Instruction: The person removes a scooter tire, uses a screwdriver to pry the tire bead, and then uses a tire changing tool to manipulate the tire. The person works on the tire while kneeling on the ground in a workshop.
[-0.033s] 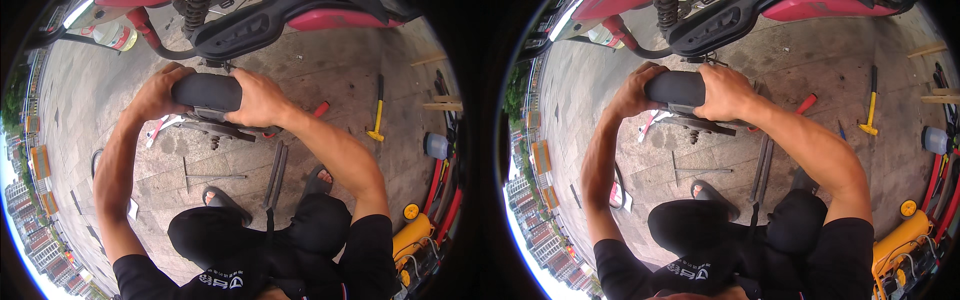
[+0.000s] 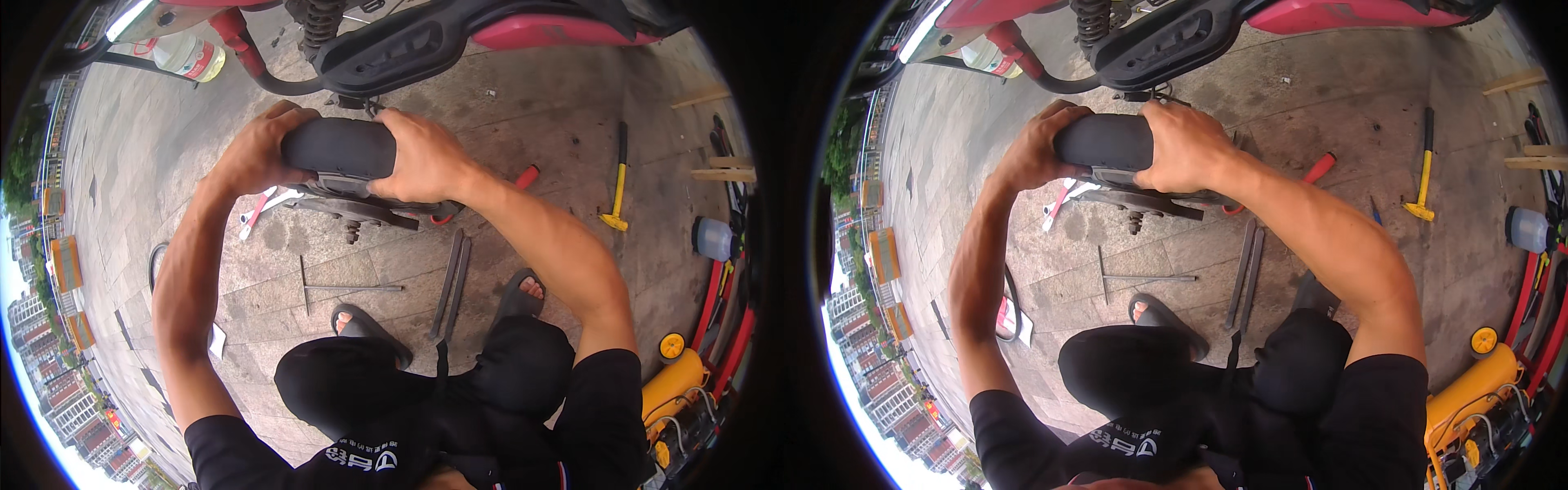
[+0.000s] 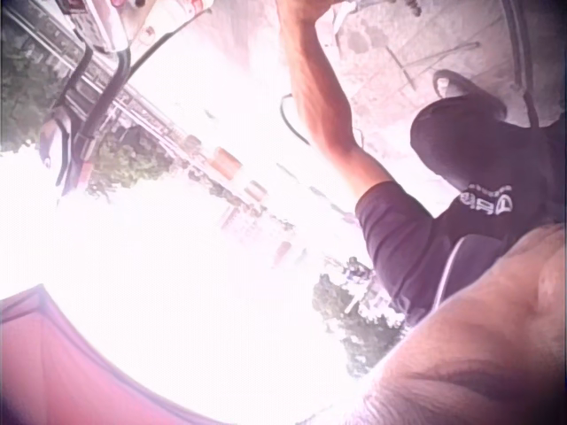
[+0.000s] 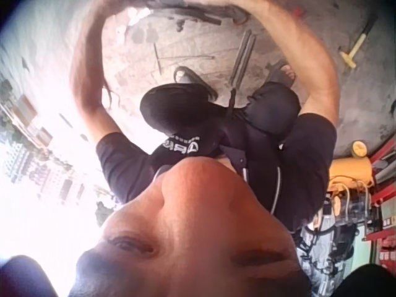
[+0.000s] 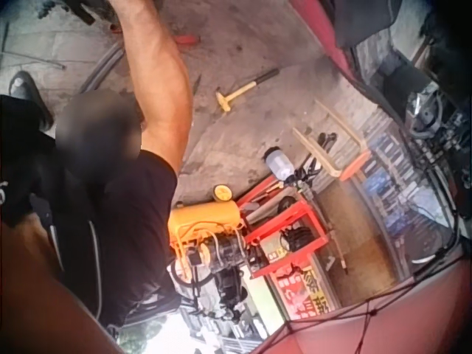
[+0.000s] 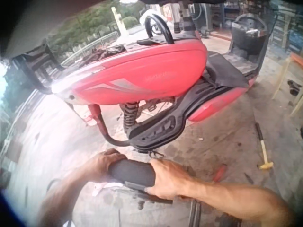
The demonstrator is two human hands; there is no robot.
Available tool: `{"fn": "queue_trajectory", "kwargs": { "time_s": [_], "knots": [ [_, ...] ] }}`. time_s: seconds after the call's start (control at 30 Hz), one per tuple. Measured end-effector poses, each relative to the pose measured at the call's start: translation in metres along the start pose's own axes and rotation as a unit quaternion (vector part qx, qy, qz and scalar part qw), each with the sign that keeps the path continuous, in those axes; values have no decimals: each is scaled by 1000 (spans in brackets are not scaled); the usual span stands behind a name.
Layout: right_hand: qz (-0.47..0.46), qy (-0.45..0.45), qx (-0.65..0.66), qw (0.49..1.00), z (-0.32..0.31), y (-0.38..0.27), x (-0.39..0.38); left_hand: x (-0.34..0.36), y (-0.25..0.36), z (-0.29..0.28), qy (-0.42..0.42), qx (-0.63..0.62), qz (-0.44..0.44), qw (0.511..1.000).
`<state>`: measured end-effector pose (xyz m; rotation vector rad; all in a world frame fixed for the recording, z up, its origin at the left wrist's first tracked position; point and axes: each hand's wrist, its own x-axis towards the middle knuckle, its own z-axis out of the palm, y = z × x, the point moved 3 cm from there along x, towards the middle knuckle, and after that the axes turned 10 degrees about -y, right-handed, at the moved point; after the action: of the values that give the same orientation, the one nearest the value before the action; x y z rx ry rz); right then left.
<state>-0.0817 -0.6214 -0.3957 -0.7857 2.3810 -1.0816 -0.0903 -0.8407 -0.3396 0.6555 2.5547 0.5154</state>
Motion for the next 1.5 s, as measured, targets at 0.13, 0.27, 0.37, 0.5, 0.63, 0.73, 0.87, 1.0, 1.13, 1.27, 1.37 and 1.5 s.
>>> {"fn": "queue_trajectory", "kwargs": {
  "time_s": [0.13,0.27,0.37,0.5,0.63,0.73,0.87,1.0,1.13,1.27,1.37,1.5],
  "knots": [
    [-21,-17,-15,1000,-2,3,16,-4,-13,8,35,8,-16,999],
    [-58,55,-66,995,-5,11,20,-5,-26,19,105,-38,-34,993],
    [-76,108,-144,981,-9,18,11,-1,-30,20,168,29,-6,985],
    [-104,124,-137,977,-17,33,-10,5,-31,18,191,-2,33,981],
    [-60,138,-74,986,-23,66,-42,2,-22,21,220,45,56,973],
    [-50,145,-68,986,-17,107,-78,4,-25,28,236,64,40,969],
    [143,104,24,984,4,160,-164,3,-34,32,245,36,9,969],
    [380,93,89,916,7,154,-304,-15,-7,18,247,74,-19,966],
    [503,160,180,830,-30,97,-410,-30,107,2,240,-37,-9,970],
    [482,270,429,714,-97,18,-418,11,293,38,106,-400,44,910],
    [381,296,614,624,-177,-12,-372,57,432,108,-36,-540,45,840],
    [132,529,225,808,-317,35,-422,91,579,207,-310,-663,-313,605]
  ]
}}
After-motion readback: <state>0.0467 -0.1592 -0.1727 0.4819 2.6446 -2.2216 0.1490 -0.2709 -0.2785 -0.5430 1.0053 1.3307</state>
